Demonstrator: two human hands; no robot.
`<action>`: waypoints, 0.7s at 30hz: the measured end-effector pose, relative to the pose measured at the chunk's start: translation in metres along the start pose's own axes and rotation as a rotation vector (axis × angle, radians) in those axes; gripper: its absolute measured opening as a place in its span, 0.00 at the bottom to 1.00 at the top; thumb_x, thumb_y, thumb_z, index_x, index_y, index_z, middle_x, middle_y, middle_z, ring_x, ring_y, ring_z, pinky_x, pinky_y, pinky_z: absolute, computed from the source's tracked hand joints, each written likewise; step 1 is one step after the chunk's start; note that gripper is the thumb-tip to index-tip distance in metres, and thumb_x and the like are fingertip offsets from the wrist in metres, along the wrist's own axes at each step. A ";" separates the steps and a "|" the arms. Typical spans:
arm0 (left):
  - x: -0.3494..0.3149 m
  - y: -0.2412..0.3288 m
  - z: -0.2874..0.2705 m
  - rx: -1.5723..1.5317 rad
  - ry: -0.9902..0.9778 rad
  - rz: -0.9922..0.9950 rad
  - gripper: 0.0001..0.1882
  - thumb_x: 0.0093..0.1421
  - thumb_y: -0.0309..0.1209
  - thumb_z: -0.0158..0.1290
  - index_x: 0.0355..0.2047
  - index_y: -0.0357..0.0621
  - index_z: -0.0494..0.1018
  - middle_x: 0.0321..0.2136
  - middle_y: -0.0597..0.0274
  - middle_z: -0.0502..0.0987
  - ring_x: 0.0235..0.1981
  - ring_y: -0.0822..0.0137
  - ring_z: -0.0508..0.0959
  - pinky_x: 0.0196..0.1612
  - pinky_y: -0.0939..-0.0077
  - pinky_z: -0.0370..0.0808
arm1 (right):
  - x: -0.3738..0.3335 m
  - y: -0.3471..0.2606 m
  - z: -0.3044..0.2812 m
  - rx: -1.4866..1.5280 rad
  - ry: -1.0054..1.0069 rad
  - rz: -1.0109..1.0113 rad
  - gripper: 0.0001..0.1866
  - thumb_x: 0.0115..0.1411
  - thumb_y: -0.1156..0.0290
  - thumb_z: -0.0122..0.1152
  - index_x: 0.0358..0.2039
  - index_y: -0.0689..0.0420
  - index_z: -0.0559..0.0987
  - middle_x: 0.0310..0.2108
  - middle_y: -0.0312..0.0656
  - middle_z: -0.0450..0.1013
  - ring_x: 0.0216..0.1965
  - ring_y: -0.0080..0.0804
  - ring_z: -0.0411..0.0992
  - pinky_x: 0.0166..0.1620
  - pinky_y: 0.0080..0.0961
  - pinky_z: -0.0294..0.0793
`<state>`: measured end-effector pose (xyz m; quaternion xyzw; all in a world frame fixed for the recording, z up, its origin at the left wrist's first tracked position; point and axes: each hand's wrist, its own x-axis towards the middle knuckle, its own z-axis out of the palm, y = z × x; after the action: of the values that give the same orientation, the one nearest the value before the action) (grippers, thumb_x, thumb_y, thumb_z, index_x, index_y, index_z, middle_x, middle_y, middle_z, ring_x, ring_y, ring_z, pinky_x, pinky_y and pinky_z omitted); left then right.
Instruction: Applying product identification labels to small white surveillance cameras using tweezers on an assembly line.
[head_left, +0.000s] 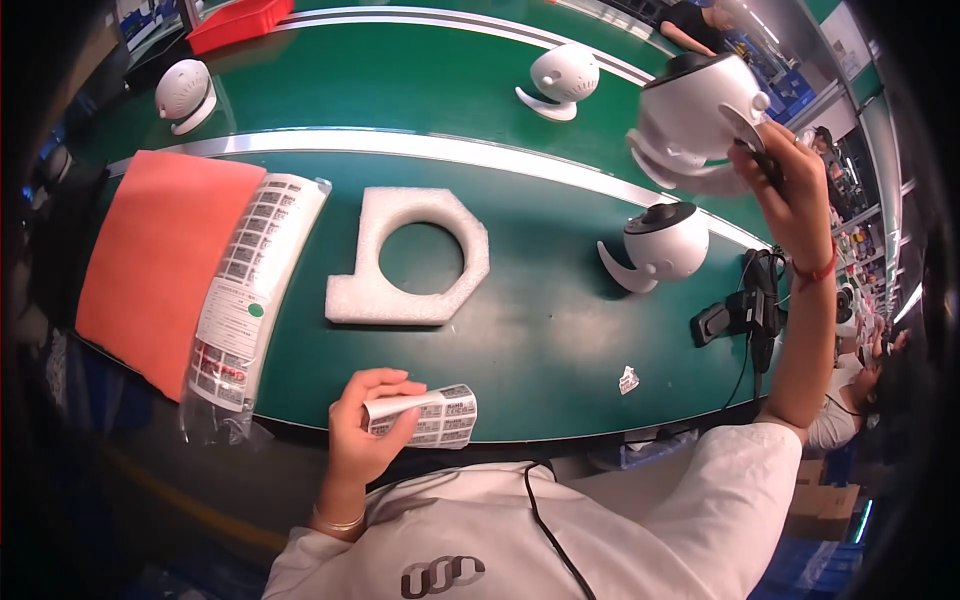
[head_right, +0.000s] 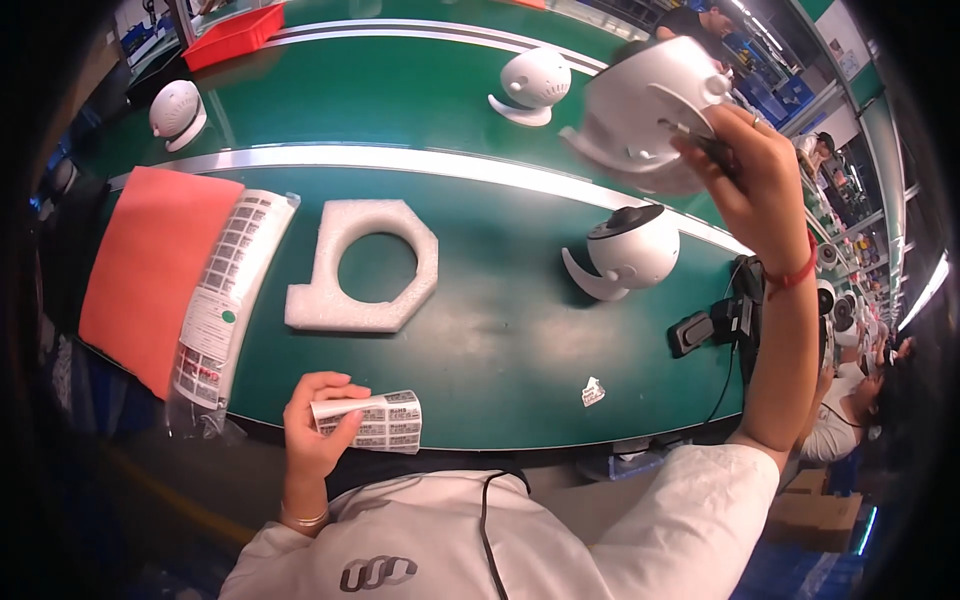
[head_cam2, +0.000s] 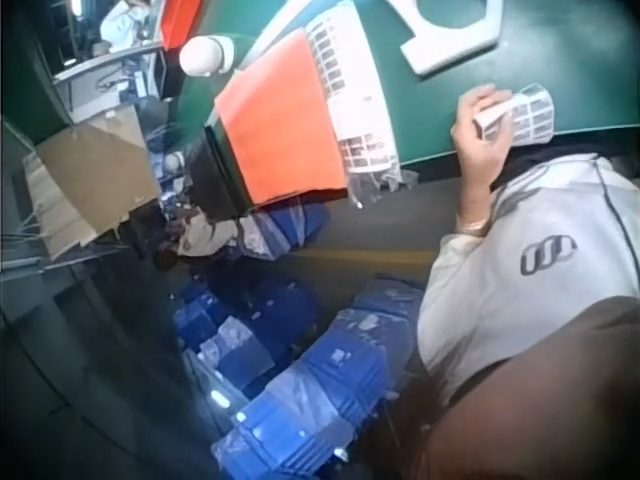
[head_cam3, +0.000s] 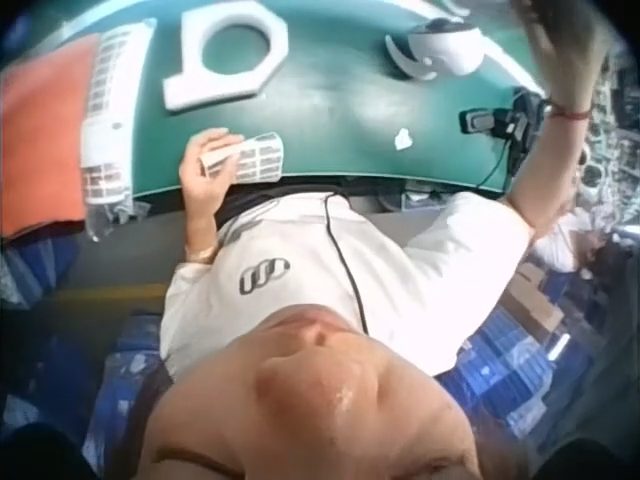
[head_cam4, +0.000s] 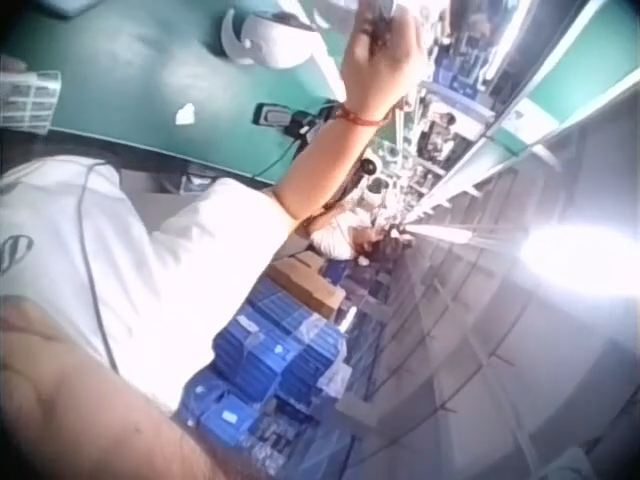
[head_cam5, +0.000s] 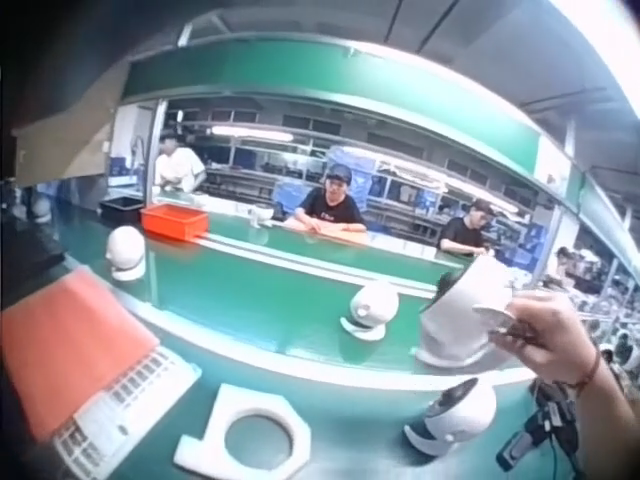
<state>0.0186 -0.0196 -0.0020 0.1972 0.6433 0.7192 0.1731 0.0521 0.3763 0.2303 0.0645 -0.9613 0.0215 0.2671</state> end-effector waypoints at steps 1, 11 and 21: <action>0.000 -0.001 -0.001 0.018 -0.004 0.007 0.19 0.52 0.15 0.57 0.45 0.33 0.68 0.36 0.50 0.81 0.39 0.69 0.80 0.45 0.76 0.76 | -0.002 0.016 -0.002 -0.173 0.038 0.018 0.07 0.52 0.74 0.63 0.33 0.59 0.77 0.23 0.44 0.71 0.21 0.39 0.68 0.26 0.31 0.65; -0.005 -0.007 0.005 0.378 0.156 0.234 0.09 0.50 0.21 0.60 0.33 0.36 0.74 0.28 0.54 0.82 0.29 0.64 0.82 0.35 0.75 0.77 | -0.145 0.286 0.074 -1.035 -0.142 0.633 0.07 0.56 0.62 0.57 0.26 0.50 0.77 0.24 0.44 0.76 0.25 0.47 0.77 0.27 0.44 0.77; -0.014 -0.020 0.023 0.640 0.413 0.307 0.08 0.53 0.27 0.58 0.30 0.39 0.70 0.22 0.55 0.78 0.23 0.62 0.80 0.30 0.71 0.76 | -0.186 0.382 0.160 -0.941 -0.395 0.765 0.05 0.54 0.69 0.57 0.31 0.53 0.77 0.31 0.46 0.78 0.34 0.47 0.78 0.36 0.43 0.78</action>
<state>0.0420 -0.0043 -0.0201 0.1861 0.8189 0.5249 -0.1392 0.0766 0.7633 -0.0054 -0.4048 -0.8541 -0.3214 0.0578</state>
